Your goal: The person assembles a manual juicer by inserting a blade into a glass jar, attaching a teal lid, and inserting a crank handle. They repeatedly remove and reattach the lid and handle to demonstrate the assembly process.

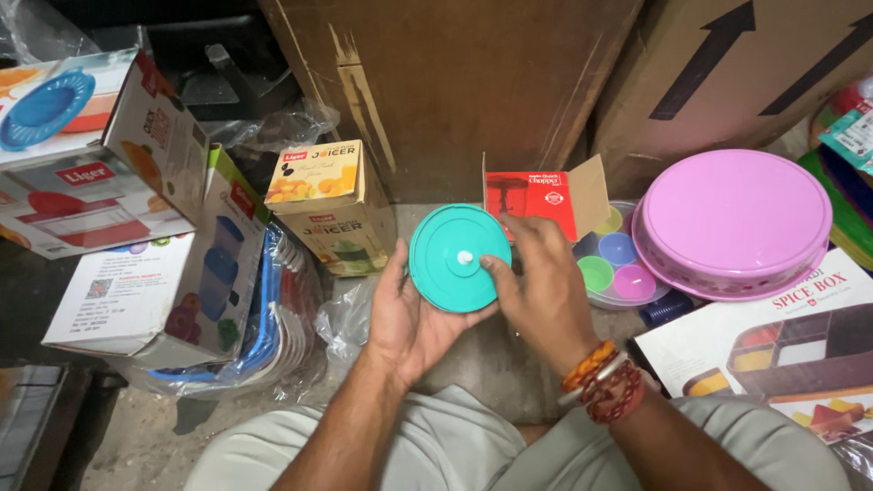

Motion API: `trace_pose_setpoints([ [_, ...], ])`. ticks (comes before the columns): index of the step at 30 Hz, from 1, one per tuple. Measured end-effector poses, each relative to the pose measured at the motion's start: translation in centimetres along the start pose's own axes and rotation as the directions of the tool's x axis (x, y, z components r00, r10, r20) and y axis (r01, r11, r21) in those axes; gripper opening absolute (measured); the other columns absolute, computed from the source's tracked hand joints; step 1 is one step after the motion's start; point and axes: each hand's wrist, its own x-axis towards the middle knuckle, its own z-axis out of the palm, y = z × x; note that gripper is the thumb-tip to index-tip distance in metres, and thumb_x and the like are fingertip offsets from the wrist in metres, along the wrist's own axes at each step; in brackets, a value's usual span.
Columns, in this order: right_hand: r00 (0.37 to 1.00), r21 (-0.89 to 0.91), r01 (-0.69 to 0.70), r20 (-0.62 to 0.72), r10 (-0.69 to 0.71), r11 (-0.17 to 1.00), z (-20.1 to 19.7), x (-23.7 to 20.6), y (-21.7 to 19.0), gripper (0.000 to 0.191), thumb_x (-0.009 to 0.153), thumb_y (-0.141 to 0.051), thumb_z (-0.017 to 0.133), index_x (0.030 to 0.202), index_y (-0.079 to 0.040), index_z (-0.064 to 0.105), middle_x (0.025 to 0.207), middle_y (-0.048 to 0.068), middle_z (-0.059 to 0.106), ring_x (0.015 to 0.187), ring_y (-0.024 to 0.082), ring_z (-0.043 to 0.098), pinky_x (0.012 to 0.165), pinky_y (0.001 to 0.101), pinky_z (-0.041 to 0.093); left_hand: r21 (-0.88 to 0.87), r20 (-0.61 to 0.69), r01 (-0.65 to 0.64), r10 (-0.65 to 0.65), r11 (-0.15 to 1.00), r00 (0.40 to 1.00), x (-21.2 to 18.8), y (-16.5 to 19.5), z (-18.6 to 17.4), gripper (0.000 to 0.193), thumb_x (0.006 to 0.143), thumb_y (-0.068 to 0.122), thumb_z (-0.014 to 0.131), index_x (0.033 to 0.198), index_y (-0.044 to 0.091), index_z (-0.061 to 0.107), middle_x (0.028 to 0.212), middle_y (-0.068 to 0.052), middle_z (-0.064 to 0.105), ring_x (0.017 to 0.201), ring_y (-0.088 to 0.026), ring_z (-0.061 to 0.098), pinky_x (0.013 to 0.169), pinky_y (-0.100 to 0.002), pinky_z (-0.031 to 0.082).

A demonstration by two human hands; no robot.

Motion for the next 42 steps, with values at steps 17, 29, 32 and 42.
trace_pose_setpoints([
  [17, 0.825, -0.082, 0.518, 0.309, -0.472, 0.851, -0.3, -0.5, -2.8, 0.063, 0.088, -0.046, 0.064, 0.14, -0.01, 0.059, 0.149, 0.007, 0.054, 0.147, 0.035, 0.036, 0.119, 0.0707, 0.014, 0.029, -0.079, 0.095, -0.092, 0.995, 0.993, -0.1, 0.7, -0.7, 0.079, 0.09, 0.068, 0.046, 0.144, 0.011, 0.052, 0.14, -0.015, 0.06, 0.127, -0.033, 0.06, 0.104, -0.049, 0.051],
  [29, 0.924, -0.313, 0.373, 0.21, -0.319, 0.874, -0.8, 0.9, -2.3, 0.073, 0.091, -0.058, 0.059, 0.142, -0.005, 0.057, 0.15, 0.011, 0.054, 0.142, 0.038, 0.04, 0.116, 0.0707, 0.018, -0.089, -0.014, -0.007, 0.006, 0.996, 1.0, 0.7, 0.4, -1.2, 0.072, 0.094, 0.057, 0.049, 0.145, 0.007, 0.052, 0.144, -0.013, 0.058, 0.132, -0.032, 0.055, 0.113, -0.051, 0.042],
  [32, 0.939, -0.327, 0.336, 0.186, -0.288, 0.883, -0.9, 0.5, -2.4, 0.07, 0.09, -0.055, 0.063, 0.134, -0.001, 0.061, 0.141, 0.014, 0.06, 0.135, 0.038, 0.046, 0.114, 0.0686, 0.021, -0.069, -0.023, -0.087, 0.085, 0.994, 0.996, 0.9, 0.9, -1.2, 0.072, 0.094, 0.057, 0.049, 0.144, 0.005, 0.052, 0.144, -0.014, 0.059, 0.132, -0.032, 0.056, 0.11, -0.05, 0.043],
  [42, 0.925, -0.037, 0.344, 0.186, -0.332, 0.938, 0.6, -2.6, -5.0, 0.041, 0.092, -0.023, 0.07, 0.127, -0.002, 0.066, 0.11, 0.012, 0.068, 0.115, 0.033, 0.056, 0.111, 0.0563, 0.034, -0.006, -0.138, -0.128, 0.126, 0.992, 0.982, 0.9, 1.1, -1.8, 0.068, 0.091, 0.062, 0.053, 0.135, 0.01, 0.058, 0.129, -0.012, 0.065, 0.115, -0.032, 0.063, 0.096, -0.045, 0.052],
])
